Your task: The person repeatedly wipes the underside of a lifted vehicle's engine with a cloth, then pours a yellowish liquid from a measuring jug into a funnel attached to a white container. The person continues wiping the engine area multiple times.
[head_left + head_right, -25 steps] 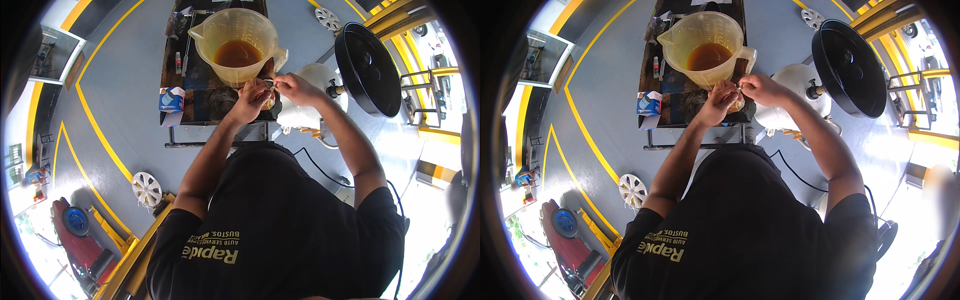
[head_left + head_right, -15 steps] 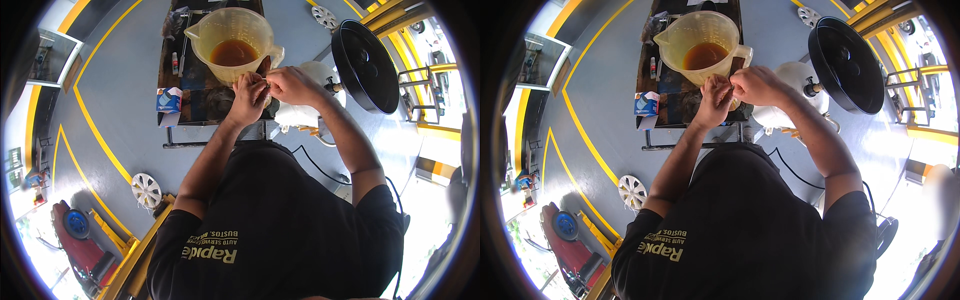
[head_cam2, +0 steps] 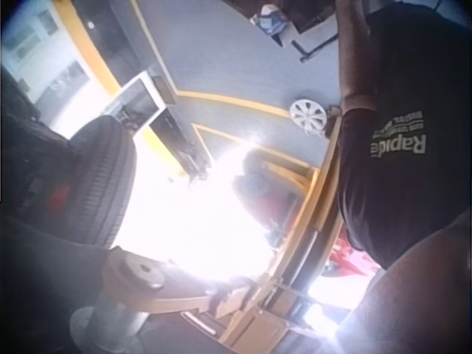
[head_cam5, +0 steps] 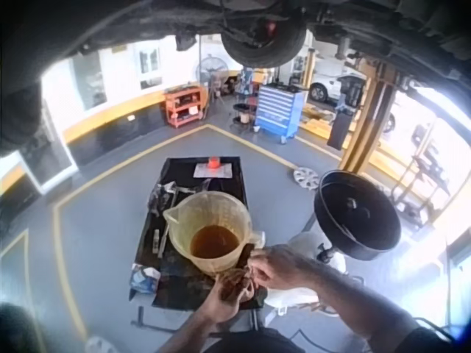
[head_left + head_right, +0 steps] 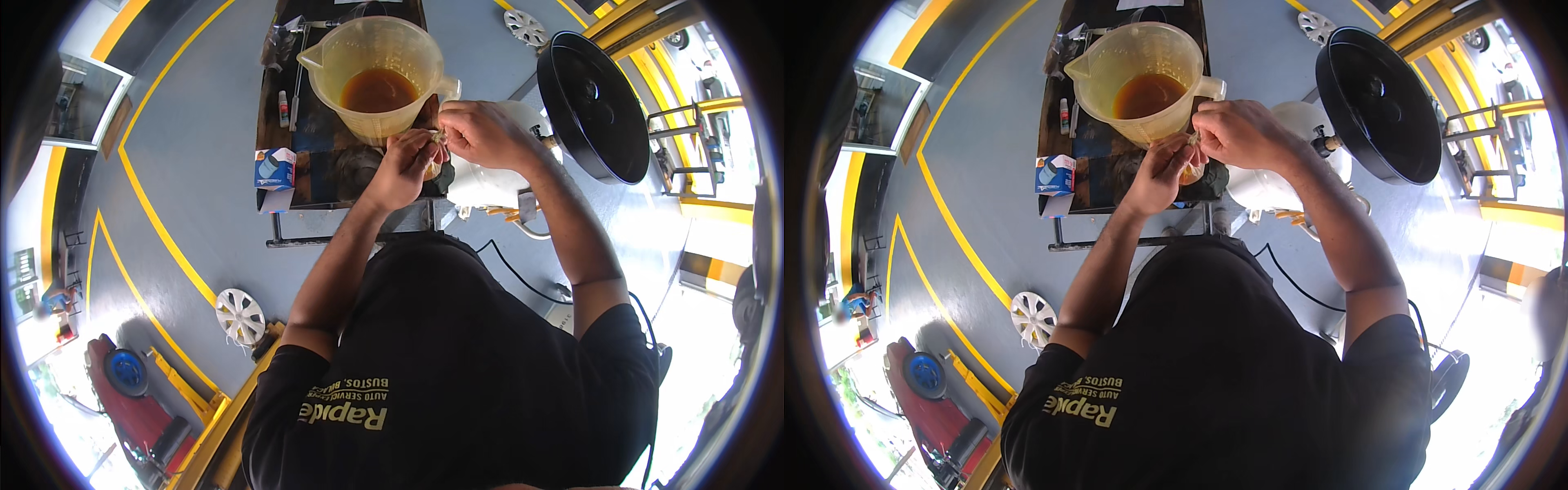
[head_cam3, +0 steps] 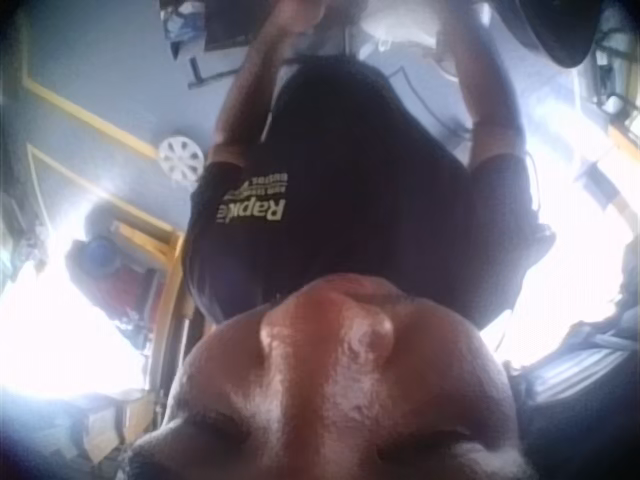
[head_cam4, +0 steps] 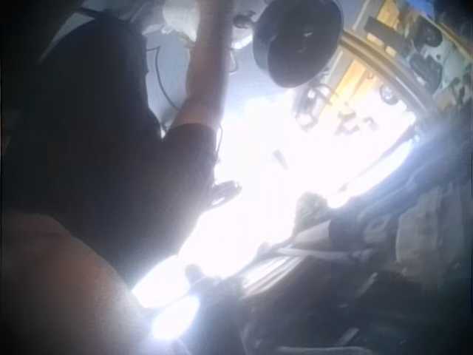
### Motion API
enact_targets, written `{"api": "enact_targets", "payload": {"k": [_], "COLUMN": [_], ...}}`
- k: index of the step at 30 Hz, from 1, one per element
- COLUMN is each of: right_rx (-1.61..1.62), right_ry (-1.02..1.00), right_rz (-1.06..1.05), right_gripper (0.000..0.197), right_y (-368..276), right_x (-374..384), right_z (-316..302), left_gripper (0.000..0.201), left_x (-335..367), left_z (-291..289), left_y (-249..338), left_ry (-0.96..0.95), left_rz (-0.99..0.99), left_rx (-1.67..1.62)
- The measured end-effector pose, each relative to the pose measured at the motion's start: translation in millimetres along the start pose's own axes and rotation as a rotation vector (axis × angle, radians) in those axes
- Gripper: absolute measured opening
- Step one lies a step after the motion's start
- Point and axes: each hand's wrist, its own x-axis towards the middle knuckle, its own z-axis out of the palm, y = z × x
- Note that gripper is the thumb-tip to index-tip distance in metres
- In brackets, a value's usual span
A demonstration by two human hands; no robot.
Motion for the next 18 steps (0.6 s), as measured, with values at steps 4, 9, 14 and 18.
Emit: {"api": "enact_targets", "payload": {"k": [4,9,14,18], "right_rx": [-0.080,-0.083,-0.026,-0.014], "right_ry": [0.072,0.233,0.378,0.606], "right_rz": [-0.056,-0.140,-0.077,0.003], "right_gripper": [0.013,0.012,0.007,0.018], "right_y": [-14,-31,-41,-49], "right_x": [-1,-11,-41,-77], "right_z": [-32,-86,-135,-167], "left_gripper": [0.022,0.026,0.021,0.024], "left_x": [14,39,77,99], "left_z": [-3,-1,4,10], "left_y": [34,86,130,163], "left_ry": [-0.036,-0.116,-0.231,-0.346], "left_rz": [-0.104,-0.060,0.144,0.154], "left_rx": [-0.346,-0.473,-0.459,-0.425]}}
